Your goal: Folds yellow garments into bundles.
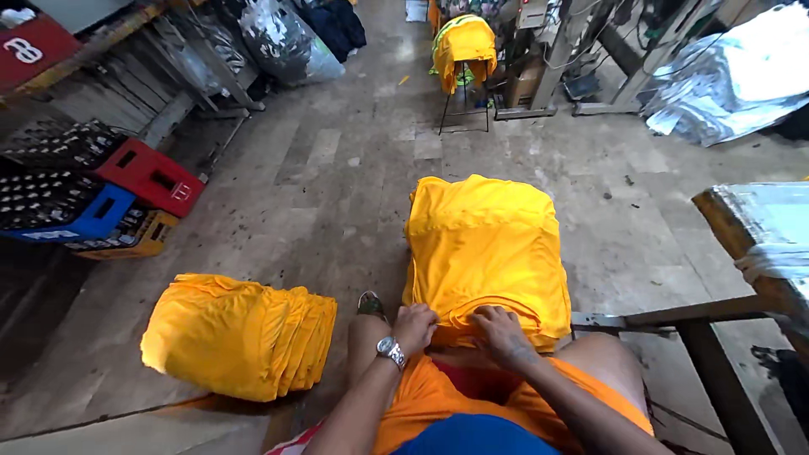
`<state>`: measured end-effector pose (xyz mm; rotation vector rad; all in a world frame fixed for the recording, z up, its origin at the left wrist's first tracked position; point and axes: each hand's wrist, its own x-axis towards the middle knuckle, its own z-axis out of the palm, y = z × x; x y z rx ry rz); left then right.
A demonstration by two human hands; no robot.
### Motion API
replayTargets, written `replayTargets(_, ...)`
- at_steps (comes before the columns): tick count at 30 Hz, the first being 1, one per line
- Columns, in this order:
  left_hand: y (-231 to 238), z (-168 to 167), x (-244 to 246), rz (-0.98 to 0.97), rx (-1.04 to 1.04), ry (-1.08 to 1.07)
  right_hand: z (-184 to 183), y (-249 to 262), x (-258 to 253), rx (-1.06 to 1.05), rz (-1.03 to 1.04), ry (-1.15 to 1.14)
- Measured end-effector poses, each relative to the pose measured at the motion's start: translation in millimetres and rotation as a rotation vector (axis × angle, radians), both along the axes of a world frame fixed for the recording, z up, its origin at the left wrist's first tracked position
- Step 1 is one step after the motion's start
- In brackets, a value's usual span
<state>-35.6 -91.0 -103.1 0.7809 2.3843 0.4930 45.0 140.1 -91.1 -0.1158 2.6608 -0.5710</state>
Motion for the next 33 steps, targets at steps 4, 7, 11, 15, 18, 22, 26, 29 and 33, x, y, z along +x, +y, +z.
replayTargets(4, 24, 11, -2, 0.013, 0.038, 0.024, 18, -4, -33, -0.195, -0.068, 0.029)
replayTargets(7, 32, 35, -19, 0.148, 0.174, 0.083, 46, -9, -27, -0.154, -0.156, 0.449)
replayTargets(11, 35, 69, -50, -0.015, 0.173, 0.045, 28, -39, -9, 0.039, -0.159, 0.022)
replayTargets(15, 29, 53, -52, -0.172, 0.2, 0.011, 19, -38, -24, -0.1, -0.211, -0.166)
replayTargets(18, 33, 39, -29, -0.159, 0.116, -0.003, 48, -23, -33, -0.259, -0.291, 0.01)
replayTargets(22, 45, 92, -43, -0.027, 0.09, 0.051, 45, -27, -24, -0.176, -0.315, 0.219)
replayTargets(26, 43, 92, -73, -0.138, 0.195, 0.17, 1, -49, -12, 0.033, -0.186, -0.192)
replayTargets(29, 37, 98, -75, -0.188, 0.18, 0.147, -16, -52, -14, -0.067, -0.101, -0.215)
replayTargets(33, 22, 74, -60, -0.233, 0.191, -0.021, 16, -36, -23, -0.905, -0.591, -0.261)
